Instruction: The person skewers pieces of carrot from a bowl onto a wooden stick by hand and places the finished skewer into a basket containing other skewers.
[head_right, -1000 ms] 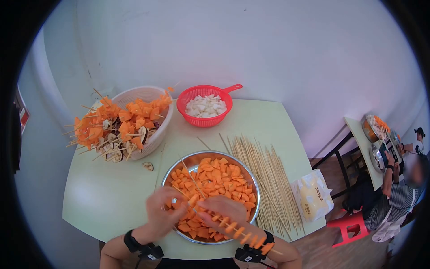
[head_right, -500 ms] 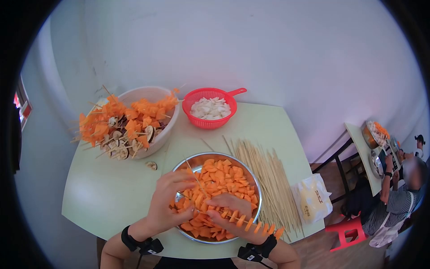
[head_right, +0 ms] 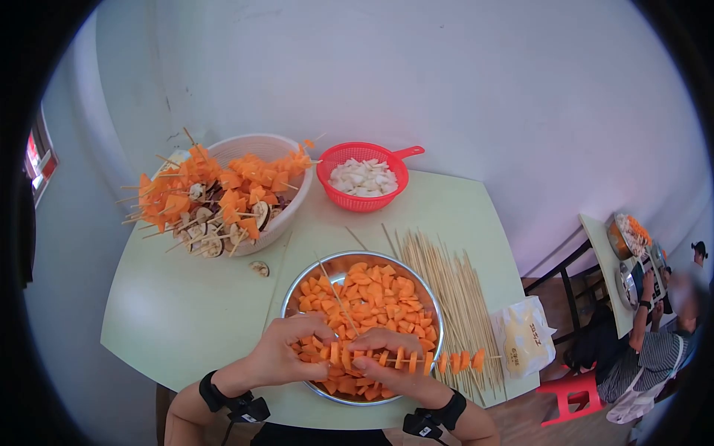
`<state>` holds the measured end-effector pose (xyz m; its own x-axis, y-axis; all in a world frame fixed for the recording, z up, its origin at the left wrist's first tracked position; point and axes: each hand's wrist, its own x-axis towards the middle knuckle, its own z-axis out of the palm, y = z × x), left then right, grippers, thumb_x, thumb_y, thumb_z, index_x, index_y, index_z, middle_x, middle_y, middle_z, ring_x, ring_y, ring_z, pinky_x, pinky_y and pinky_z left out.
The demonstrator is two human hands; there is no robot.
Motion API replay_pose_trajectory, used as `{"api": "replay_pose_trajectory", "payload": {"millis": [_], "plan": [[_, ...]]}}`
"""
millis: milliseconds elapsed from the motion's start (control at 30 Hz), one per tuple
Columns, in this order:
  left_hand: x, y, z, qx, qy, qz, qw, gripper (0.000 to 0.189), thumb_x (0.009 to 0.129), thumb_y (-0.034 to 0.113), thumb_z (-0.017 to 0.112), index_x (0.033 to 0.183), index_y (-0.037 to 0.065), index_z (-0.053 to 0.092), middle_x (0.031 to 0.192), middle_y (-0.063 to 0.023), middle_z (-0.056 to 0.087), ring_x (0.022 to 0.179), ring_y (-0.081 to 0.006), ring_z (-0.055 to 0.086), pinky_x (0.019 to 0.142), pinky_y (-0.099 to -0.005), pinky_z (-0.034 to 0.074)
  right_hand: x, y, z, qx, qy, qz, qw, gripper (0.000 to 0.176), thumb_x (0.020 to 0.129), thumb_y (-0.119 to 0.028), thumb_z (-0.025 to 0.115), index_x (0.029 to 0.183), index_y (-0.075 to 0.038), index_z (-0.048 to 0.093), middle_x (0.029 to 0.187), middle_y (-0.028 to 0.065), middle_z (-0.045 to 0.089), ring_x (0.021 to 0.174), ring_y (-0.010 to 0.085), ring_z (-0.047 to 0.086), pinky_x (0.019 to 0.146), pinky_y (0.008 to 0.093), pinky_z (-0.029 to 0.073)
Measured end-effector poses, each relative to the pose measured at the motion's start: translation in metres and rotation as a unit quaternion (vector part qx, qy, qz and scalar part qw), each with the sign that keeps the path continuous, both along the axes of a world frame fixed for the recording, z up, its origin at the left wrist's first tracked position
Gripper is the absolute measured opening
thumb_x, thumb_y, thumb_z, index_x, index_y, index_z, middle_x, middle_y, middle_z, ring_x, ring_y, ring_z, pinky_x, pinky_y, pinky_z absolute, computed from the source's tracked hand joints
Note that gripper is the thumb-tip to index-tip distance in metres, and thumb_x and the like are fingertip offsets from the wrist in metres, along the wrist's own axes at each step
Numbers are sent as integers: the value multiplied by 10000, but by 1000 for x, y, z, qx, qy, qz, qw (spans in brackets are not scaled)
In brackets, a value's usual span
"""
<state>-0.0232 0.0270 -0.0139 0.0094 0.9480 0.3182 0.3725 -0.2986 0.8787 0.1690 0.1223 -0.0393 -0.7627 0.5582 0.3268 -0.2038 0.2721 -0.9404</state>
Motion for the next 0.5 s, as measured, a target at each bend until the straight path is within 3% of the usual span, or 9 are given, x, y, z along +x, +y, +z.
{"api": "replay_pose_trajectory", "payload": {"millis": [67, 200, 433, 500], "plan": [[1, -1, 1, -47, -56, -17, 997, 250, 630, 59, 681, 841, 18, 553, 762, -54, 571, 725, -159, 576, 693, -274, 466, 0, -1, 0, -15, -5, 2, 1000, 204, 770, -35, 649, 972, -10, 644, 856, 93, 628, 759, 138, 593, 671, 228, 464], [0, -1, -4, -67, -56, -17, 996, 286, 606, 68, 695, 863, 28, 577, 781, -33, 592, 741, -129, 561, 692, -245, 458, 0, -2, 4, -36, -39, -2, 999, 210, 770, -112, 672, 947, -4, 641, 877, 106, 633, 789, 167, 589, 701, 264, 463], [-4, 2, -5, -65, -66, -50, 994, 283, 656, 92, 708, 892, 31, 564, 801, -33, 580, 779, -135, 568, 717, -258, 457, 1, -1, 8, -23, -49, -4, 999, 173, 782, -96, 644, 924, 2, 639, 854, 96, 626, 770, 156, 582, 696, 263, 460], [-11, 3, -2, -78, -76, -67, 992, 296, 657, 107, 723, 900, 35, 571, 819, -30, 585, 806, -130, 568, 726, -255, 451, 3, 3, 4, -18, -20, -11, 1000, 168, 798, -43, 612, 959, 4, 634, 825, 74, 613, 694, 117, 594, 617, 210, 465]]}}
